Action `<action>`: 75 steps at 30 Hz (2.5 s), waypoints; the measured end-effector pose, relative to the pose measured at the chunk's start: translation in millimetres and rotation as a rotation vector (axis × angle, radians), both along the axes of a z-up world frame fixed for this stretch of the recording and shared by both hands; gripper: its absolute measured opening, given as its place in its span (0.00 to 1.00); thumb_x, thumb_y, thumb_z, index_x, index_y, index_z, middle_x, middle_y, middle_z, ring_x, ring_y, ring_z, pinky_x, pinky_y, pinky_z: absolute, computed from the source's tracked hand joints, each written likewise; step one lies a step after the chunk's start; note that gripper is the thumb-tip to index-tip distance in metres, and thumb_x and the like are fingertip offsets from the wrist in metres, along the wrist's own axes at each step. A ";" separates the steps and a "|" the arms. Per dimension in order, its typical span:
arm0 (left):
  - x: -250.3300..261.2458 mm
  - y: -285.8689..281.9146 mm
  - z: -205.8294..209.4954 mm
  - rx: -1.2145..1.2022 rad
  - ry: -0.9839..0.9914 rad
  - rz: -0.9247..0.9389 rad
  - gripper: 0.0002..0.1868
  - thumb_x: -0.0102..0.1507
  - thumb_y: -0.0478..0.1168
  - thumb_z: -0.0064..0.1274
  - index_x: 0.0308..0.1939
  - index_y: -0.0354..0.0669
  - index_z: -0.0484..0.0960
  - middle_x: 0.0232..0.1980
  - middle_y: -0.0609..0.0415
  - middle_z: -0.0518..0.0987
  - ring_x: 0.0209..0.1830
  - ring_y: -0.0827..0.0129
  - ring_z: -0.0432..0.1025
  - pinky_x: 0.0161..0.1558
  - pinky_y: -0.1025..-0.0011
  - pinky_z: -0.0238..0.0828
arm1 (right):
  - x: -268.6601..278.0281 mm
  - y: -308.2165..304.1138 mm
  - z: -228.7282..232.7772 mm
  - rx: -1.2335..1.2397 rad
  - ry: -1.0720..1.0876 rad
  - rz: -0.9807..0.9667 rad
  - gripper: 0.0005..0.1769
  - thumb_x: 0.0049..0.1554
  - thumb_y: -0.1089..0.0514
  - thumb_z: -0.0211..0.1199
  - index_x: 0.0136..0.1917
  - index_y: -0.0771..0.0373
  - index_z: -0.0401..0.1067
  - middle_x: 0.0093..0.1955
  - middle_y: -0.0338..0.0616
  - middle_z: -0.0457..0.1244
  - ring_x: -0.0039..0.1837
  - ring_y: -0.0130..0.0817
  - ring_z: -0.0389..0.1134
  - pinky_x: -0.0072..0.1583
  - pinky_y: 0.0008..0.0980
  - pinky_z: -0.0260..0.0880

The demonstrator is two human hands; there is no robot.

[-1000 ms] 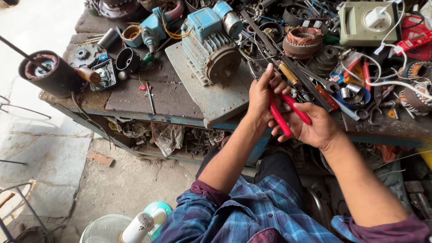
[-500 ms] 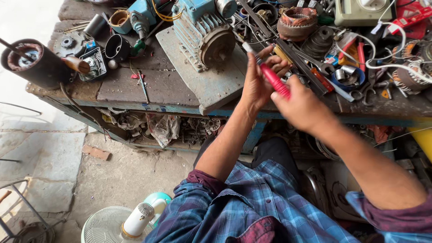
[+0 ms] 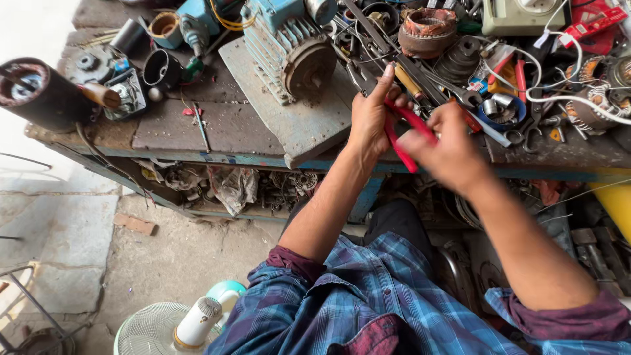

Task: The person uses red-handled pliers to repeatedly pull and adjust wires on a blue electric motor placed on a cluttered workbench. The hands reposition the motor and continue manipulating the wiring throughout the clip.

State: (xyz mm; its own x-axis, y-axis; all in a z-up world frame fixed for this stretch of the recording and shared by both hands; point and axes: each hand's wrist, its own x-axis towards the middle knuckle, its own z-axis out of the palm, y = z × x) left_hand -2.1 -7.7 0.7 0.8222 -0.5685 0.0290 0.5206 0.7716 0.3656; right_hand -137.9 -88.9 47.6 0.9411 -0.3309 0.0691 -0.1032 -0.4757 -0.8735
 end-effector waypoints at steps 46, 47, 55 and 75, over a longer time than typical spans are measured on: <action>24.9 9.2 -42.5 0.141 -0.238 0.050 0.25 0.64 0.34 0.61 0.61 0.36 0.68 0.47 0.48 0.80 0.40 0.67 0.77 0.39 0.71 0.76 | 28.8 -36.5 -27.7 1.105 0.195 0.432 0.15 0.72 0.48 0.48 0.52 0.62 0.64 0.53 0.50 0.66 0.56 0.51 0.70 0.55 0.49 0.71; 25.4 6.8 -42.5 0.152 -0.223 0.063 0.24 0.63 0.34 0.60 0.60 0.37 0.68 0.47 0.48 0.80 0.41 0.66 0.78 0.39 0.71 0.76 | 31.2 -38.1 -29.0 1.047 0.216 0.398 0.14 0.70 0.50 0.48 0.54 0.62 0.66 0.52 0.49 0.66 0.54 0.48 0.69 0.53 0.47 0.70; 13.3 8.6 -23.5 0.209 -0.180 0.070 0.19 0.67 0.40 0.57 0.58 0.37 0.70 0.48 0.50 0.81 0.48 0.65 0.77 0.48 0.67 0.74 | 28.1 -4.0 1.2 -0.725 0.131 -0.041 0.15 0.63 0.48 0.62 0.53 0.62 0.74 0.48 0.59 0.69 0.52 0.56 0.71 0.51 0.51 0.72; 22.0 -13.5 -12.1 -0.062 0.087 0.071 0.15 0.73 0.48 0.48 0.39 0.43 0.67 0.29 0.56 0.69 0.26 0.70 0.67 0.34 0.63 0.73 | 21.9 -42.7 9.1 0.076 0.163 0.102 0.27 0.54 0.39 0.65 0.55 0.60 0.65 0.55 0.56 0.67 0.53 0.46 0.72 0.52 0.50 0.74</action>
